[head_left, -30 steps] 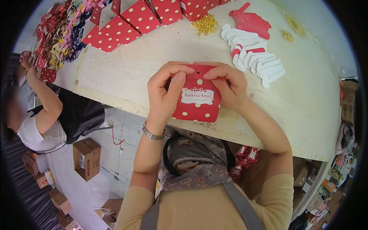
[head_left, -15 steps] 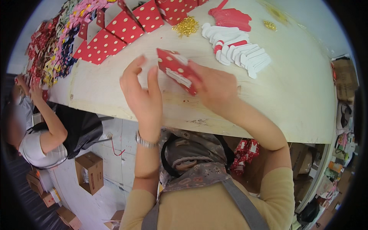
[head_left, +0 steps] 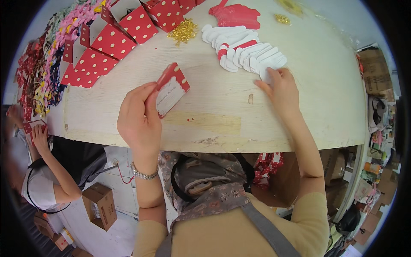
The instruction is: The person assembles small red polka-dotted gift boxes by folding the paper, inserting white paper inserts, and sealing the flaps. They repeatedly handle the boxes and inserts on a table, placing finished units aside.
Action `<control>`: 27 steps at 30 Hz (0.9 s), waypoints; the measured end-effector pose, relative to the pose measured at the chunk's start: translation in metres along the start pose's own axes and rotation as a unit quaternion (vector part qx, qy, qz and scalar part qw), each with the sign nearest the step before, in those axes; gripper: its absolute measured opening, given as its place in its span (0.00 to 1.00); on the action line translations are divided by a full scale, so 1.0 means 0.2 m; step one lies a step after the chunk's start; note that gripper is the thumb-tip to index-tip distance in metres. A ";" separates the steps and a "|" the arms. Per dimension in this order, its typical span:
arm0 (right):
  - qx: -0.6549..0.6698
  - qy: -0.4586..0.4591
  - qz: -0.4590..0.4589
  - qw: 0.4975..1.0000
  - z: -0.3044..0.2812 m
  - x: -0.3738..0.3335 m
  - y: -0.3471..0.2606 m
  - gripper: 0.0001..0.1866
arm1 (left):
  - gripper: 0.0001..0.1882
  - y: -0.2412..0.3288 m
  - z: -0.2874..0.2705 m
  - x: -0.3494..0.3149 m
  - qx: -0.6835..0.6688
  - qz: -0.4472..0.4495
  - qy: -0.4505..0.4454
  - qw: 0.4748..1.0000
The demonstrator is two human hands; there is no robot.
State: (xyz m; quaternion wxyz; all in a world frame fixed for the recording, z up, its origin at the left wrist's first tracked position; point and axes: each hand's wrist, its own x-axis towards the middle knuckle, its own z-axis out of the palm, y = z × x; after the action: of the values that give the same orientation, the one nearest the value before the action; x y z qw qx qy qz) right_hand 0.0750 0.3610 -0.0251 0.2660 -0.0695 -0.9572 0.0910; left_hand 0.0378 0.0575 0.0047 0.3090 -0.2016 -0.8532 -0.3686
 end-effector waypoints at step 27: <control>0.620 -0.353 0.175 0.678 0.10 0.16 -0.81 0.09 | 0.07 -0.12 0.04 0.01 -0.153 -0.113 0.015 0.982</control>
State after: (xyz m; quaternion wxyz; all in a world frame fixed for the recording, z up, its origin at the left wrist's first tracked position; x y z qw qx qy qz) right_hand 0.0239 0.2055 0.0084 -0.1303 -0.0173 -0.6745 0.7265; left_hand 0.0192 0.0492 -0.0099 0.2439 -0.1436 -0.7993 -0.5301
